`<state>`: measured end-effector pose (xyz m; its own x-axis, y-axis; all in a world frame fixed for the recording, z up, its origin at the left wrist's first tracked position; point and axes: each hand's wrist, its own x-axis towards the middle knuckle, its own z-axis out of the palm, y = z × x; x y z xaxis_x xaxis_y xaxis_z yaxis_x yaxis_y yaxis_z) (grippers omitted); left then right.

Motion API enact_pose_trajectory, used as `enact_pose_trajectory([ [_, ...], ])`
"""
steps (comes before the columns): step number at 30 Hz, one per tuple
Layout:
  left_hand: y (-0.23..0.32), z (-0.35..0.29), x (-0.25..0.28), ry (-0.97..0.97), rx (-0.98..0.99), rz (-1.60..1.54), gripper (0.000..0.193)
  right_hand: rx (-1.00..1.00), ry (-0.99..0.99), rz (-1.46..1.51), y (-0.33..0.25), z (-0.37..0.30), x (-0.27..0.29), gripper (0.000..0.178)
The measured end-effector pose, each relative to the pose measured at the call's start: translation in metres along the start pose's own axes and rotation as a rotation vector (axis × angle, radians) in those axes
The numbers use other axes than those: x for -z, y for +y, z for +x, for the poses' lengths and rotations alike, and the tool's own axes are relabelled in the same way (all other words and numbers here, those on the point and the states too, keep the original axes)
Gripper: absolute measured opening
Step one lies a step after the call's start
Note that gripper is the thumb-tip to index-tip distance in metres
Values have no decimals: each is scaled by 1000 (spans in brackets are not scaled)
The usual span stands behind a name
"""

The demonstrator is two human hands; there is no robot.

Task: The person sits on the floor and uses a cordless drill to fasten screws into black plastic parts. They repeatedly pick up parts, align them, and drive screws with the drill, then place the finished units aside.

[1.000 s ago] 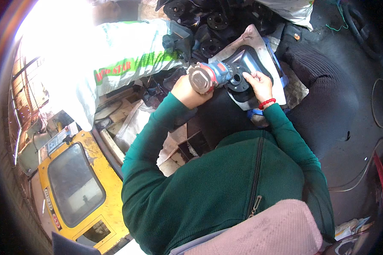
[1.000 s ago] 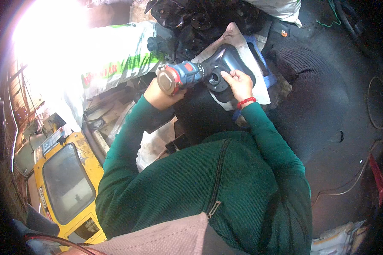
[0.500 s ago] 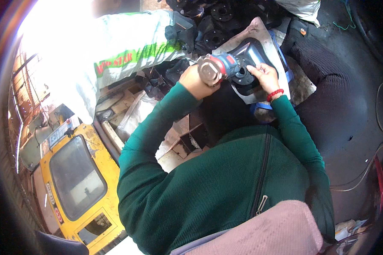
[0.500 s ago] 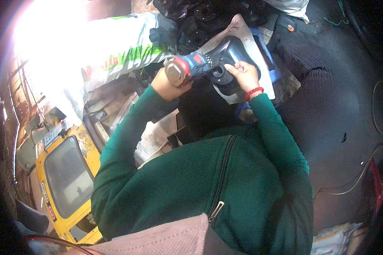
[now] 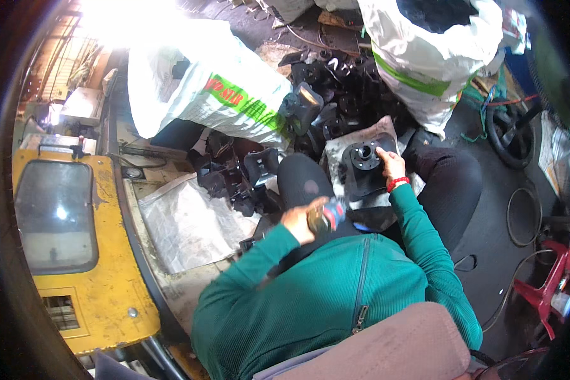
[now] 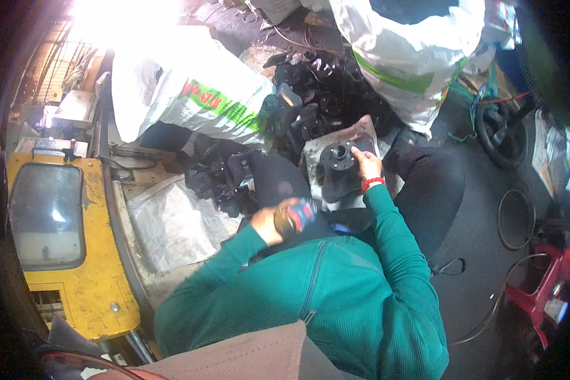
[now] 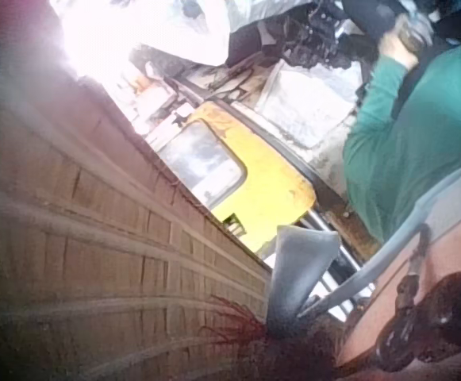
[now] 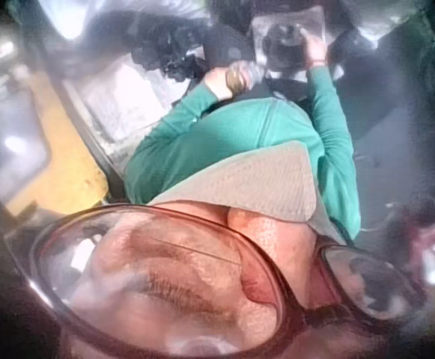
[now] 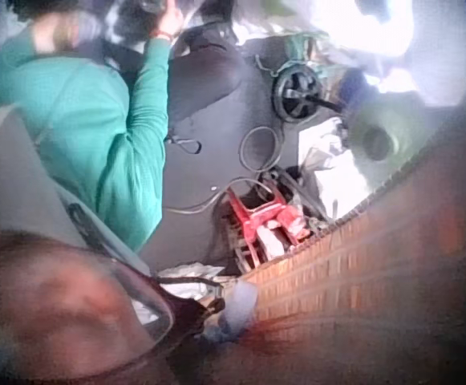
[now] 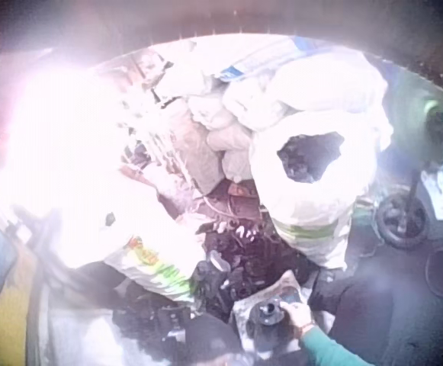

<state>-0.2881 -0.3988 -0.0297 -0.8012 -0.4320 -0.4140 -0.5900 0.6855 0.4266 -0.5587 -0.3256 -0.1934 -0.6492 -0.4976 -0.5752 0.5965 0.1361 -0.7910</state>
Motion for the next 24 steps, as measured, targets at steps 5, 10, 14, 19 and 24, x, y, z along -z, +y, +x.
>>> enact_pose_trajectory([
  [5, -43, -52, -71, -84, 190, -268, 87, -77, -75, 126, -44, 26, -60, 31],
  [10, -77, -42, -82, -110, 57, -554, 97, -164, -207, 258, -83, 129, -93, 29],
  [14, -91, -49, -50, -365, 99, -343, 76, -9, -243, -156, -123, 122, -124, 16],
  [19, -64, -46, -4, -258, 36, -323, 53, 1079, 36, -591, -274, 41, -109, 25],
  [24, -97, -4, -31, -345, -58, -166, 45, 1061, 487, -952, -412, 70, -7, 28],
])
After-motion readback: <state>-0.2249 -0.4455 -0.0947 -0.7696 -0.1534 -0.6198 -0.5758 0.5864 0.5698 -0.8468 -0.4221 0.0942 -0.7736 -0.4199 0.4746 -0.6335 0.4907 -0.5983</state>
